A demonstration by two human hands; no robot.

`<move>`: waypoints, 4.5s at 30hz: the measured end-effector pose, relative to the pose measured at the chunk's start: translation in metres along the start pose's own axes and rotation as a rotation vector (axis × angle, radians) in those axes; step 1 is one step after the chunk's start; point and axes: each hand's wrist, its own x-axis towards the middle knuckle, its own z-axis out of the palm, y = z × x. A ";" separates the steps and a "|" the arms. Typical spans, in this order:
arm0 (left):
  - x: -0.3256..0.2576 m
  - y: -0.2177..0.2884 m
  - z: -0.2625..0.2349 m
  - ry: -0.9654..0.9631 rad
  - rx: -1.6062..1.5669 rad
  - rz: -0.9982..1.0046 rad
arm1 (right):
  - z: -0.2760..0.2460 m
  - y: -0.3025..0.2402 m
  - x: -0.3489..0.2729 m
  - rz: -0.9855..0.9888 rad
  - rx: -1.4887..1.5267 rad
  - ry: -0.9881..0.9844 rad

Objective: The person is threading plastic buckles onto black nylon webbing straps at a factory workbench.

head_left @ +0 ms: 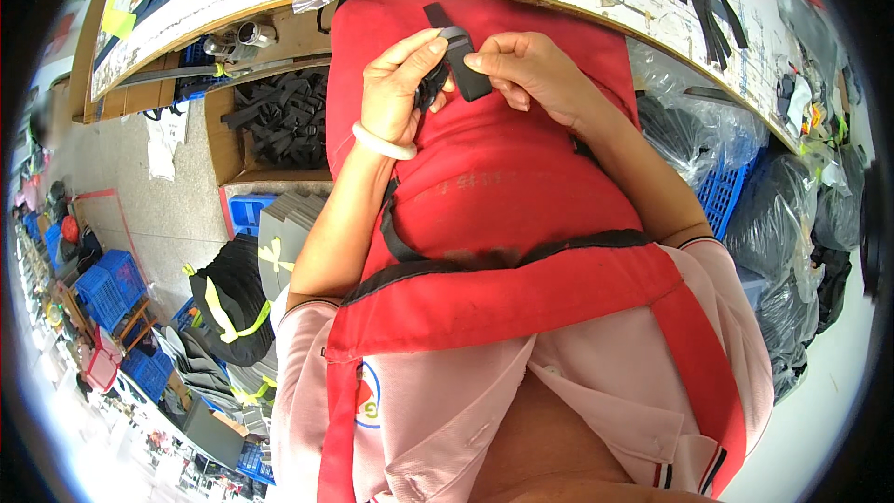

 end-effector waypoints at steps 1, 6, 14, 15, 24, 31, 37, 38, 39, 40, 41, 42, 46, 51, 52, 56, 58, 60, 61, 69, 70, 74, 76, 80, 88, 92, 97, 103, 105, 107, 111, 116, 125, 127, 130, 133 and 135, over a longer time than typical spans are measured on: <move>0.000 0.000 -0.001 -0.012 -0.005 0.002 | -0.001 0.002 0.001 0.027 0.037 -0.017; -0.003 -0.002 -0.006 -0.023 0.150 0.070 | -0.007 0.008 0.009 0.021 0.195 -0.005; -0.035 0.028 -0.022 -0.120 0.296 0.017 | -0.018 0.027 0.039 -0.094 0.028 0.132; -0.045 0.038 -0.033 -0.049 0.320 0.051 | -0.018 0.026 0.041 -0.096 0.032 0.122; -0.092 0.080 -0.142 0.648 0.475 0.422 | 0.021 0.006 0.031 -0.091 -0.348 -0.080; -0.047 0.014 -0.038 -0.061 -0.056 -0.079 | 0.056 -0.012 0.028 -0.468 -0.610 -0.240; -0.030 0.013 -0.035 -0.148 -0.018 -0.294 | 0.037 0.003 0.021 -0.555 -0.824 -0.155; -0.029 0.012 -0.032 -0.110 -0.006 -0.309 | 0.038 0.007 0.021 -0.648 -0.845 -0.130; -0.028 0.012 -0.031 -0.066 0.010 -0.319 | 0.038 0.009 0.021 -0.644 -0.844 -0.120; -0.028 0.012 -0.029 -0.072 0.013 -0.326 | 0.036 0.010 0.022 -0.634 -0.879 -0.158; -0.027 0.013 -0.028 -0.092 0.017 -0.333 | 0.035 0.011 0.023 -0.624 -0.912 -0.197; -0.027 0.013 -0.027 -0.109 0.019 -0.338 | 0.033 0.008 0.022 -0.582 -0.880 -0.260; -0.024 0.015 -0.027 -0.128 0.006 -0.377 | 0.033 0.009 0.021 -0.558 -0.854 -0.228; -0.017 0.007 -0.042 -0.207 -0.205 -0.396 | 0.032 -0.003 0.015 -0.309 -0.354 -0.022; -0.015 0.003 -0.047 -0.217 -0.202 -0.395 | 0.030 -0.003 0.017 -0.292 -0.239 -0.022; -0.015 -0.002 -0.038 -0.233 -0.136 -0.152 | 0.015 0.009 0.022 0.008 0.339 -0.178; -0.017 0.000 -0.026 -0.150 0.064 -0.061 | 0.011 0.020 0.022 0.071 0.429 -0.206; -0.018 0.000 -0.017 -0.119 0.266 0.020 | 0.002 0.035 0.024 0.140 0.582 -0.330; -0.018 -0.001 -0.015 -0.091 0.347 0.065 | 0.004 0.038 0.024 0.141 0.577 -0.316; 0.003 -0.002 -0.023 -0.326 -0.130 -0.235 | -0.096 -0.027 0.017 -0.792 -1.453 0.695; 0.007 -0.005 -0.024 -0.331 -0.253 -0.316 | -0.130 -0.027 0.021 -0.798 -1.386 0.799; 0.011 -0.003 -0.021 -0.303 -0.469 -0.434 | -0.161 -0.003 0.009 -0.640 -1.425 0.819; 0.012 -0.005 -0.027 -0.329 -0.525 -0.462 | -0.135 0.008 -0.003 -0.642 -1.417 0.772; 0.011 -0.011 -0.031 -0.349 -0.531 -0.511 | -0.106 0.018 -0.012 -0.672 -1.340 0.711; 0.008 -0.007 -0.023 -0.294 -0.399 -0.459 | -0.093 0.007 0.005 -0.966 -1.302 0.744; -0.002 -0.001 -0.008 -0.124 -0.063 -0.147 | -0.020 -0.037 -0.025 -0.502 -0.547 0.398; -0.006 0.004 0.013 0.020 0.061 0.030 | 0.008 -0.029 -0.019 -0.086 -0.109 0.038; -0.006 0.002 0.014 0.096 0.259 0.211 | 0.016 -0.020 -0.017 0.035 0.152 0.101; -0.004 -0.001 0.012 0.093 0.290 0.265 | 0.018 -0.020 -0.016 0.033 0.204 0.111; -0.002 -0.002 0.011 0.090 0.319 0.321 | 0.020 -0.022 -0.016 0.031 0.253 0.120; -0.001 -0.001 0.008 0.121 0.405 0.424 | 0.026 -0.024 -0.015 0.029 0.370 0.105; 0.001 0.001 0.006 0.161 0.353 0.474 | 0.033 -0.025 -0.014 0.018 0.348 0.142; 0.008 -0.010 0.000 0.054 0.590 0.742 | 0.029 -0.010 0.008 -0.175 0.354 0.134; 0.008 -0.006 -0.005 0.050 0.712 0.761 | 0.023 -0.007 0.014 -0.183 0.355 0.102; 0.005 0.000 -0.010 -0.055 0.774 0.747 | 0.014 -0.010 0.012 -0.125 0.324 0.016; 0.001 0.013 -0.014 -0.135 -0.076 -0.071 | 0.008 -0.006 0.012 -0.157 0.209 -0.014; 0.005 0.010 -0.020 -0.151 -0.116 -0.135 | 0.012 -0.004 0.012 -0.328 0.030 0.049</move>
